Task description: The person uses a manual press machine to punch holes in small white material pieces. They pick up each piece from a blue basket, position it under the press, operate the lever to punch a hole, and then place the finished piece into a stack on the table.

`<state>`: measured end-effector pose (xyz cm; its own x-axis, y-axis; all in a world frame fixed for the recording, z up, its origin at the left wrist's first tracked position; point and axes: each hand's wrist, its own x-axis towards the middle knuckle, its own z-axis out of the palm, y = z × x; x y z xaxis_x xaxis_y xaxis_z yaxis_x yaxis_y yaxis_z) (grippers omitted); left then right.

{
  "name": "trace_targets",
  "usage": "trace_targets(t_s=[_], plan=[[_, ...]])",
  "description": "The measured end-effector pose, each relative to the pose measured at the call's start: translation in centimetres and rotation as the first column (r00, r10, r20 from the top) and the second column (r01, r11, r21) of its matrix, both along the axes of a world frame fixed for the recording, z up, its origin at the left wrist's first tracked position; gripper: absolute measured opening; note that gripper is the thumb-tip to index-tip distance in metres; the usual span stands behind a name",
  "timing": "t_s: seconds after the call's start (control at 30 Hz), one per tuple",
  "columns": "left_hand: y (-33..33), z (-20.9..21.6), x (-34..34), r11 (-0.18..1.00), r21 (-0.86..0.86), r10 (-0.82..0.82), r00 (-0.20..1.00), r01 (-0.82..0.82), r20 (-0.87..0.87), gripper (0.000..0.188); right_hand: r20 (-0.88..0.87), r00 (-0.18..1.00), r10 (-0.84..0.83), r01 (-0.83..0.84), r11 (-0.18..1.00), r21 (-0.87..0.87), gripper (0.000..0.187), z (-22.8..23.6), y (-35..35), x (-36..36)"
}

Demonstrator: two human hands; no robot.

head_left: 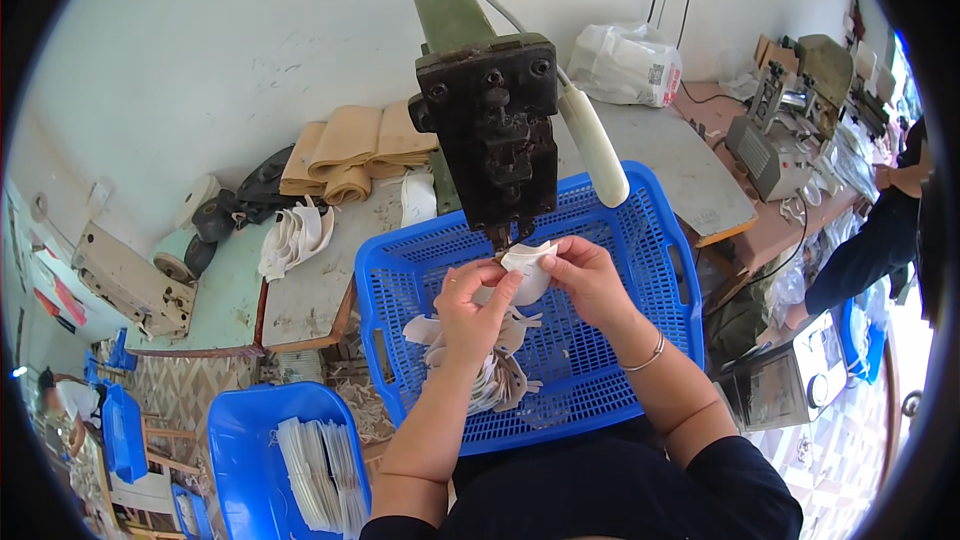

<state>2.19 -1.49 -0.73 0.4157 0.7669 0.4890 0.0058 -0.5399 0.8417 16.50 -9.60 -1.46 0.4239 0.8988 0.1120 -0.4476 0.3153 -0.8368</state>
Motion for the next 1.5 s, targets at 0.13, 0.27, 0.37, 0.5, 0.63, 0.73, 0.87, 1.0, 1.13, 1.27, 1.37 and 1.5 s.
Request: trace_targets(t_s=[0.13,0.27,0.37,0.5,0.63,0.73,0.87,1.0,1.13,1.27,1.37,1.5], plan=[[-0.7,-0.7,0.7,0.960,-0.271,-0.042,0.992,0.074,0.122,0.015,0.063,0.997,0.046,-0.042,0.997,-0.064,0.018,1.3,0.3,1.2],[-1.8,-1.3,1.7,0.953,-0.294,-0.003,0.971,0.075,0.240,0.014,0.190,0.976,0.104,-0.066,0.978,-0.197,0.021,2.0,0.1,2.3],[-2.0,-1.6,2.0,0.956,-0.286,0.026,0.954,0.064,0.299,0.013,0.273,0.953,0.132,-0.063,0.967,-0.248,0.022,1.9,-0.5,2.4],[-2.1,-1.6,1.7,0.911,-0.397,0.048,0.926,0.113,0.374,0.011,0.279,0.956,0.095,-0.022,0.967,-0.254,0.022,2.0,-0.9,1.6],[-2.0,-1.7,1.0,0.884,-0.453,0.092,0.910,0.112,0.404,0.010,0.308,0.948,0.077,-0.003,0.972,-0.234,0.020,2.1,-0.8,0.7],[-1.6,-2.1,0.7,0.868,-0.475,0.104,0.881,0.145,0.461,0.009,0.299,0.952,0.066,0.000,0.976,-0.216,0.018,1.9,-0.5,0.1],[-1.6,-2.2,0.2,0.821,-0.523,0.103,0.841,0.229,0.531,0.009,0.286,0.955,0.073,-0.010,0.976,-0.217,0.015,2.0,-0.4,-0.7],[-1.7,-2.3,-0.1,0.811,-0.532,0.110,0.829,0.244,0.548,0.009,0.295,0.954,0.063,-0.004,0.980,-0.197,0.016,1.8,-0.4,-1.1],[-1.6,-2.8,-0.3,0.801,-0.545,0.124,0.822,0.247,0.555,0.009,0.297,0.952,0.078,-0.013,0.976,-0.216,0.015,2.1,-0.4,-1.4],[-1.7,-3.8,-0.8,0.747,-0.547,0.097,0.753,0.377,0.651,0.012,0.315,0.944,0.101,-0.030,0.975,-0.221,0.015,2.1,-0.4,-1.9],[-3.2,-4.2,-1.3,0.763,-0.504,-0.018,0.794,0.403,0.607,0.018,0.313,0.944,0.109,-0.047,0.978,-0.201,0.016,1.3,-0.4,-2.3],[-3.6,-6.7,-2.3,0.712,-0.545,-0.107,0.836,0.443,0.539,0.021,0.299,0.947,0.116,-0.056,0.978,-0.202,0.015,-0.2,-0.4,-2.5]])
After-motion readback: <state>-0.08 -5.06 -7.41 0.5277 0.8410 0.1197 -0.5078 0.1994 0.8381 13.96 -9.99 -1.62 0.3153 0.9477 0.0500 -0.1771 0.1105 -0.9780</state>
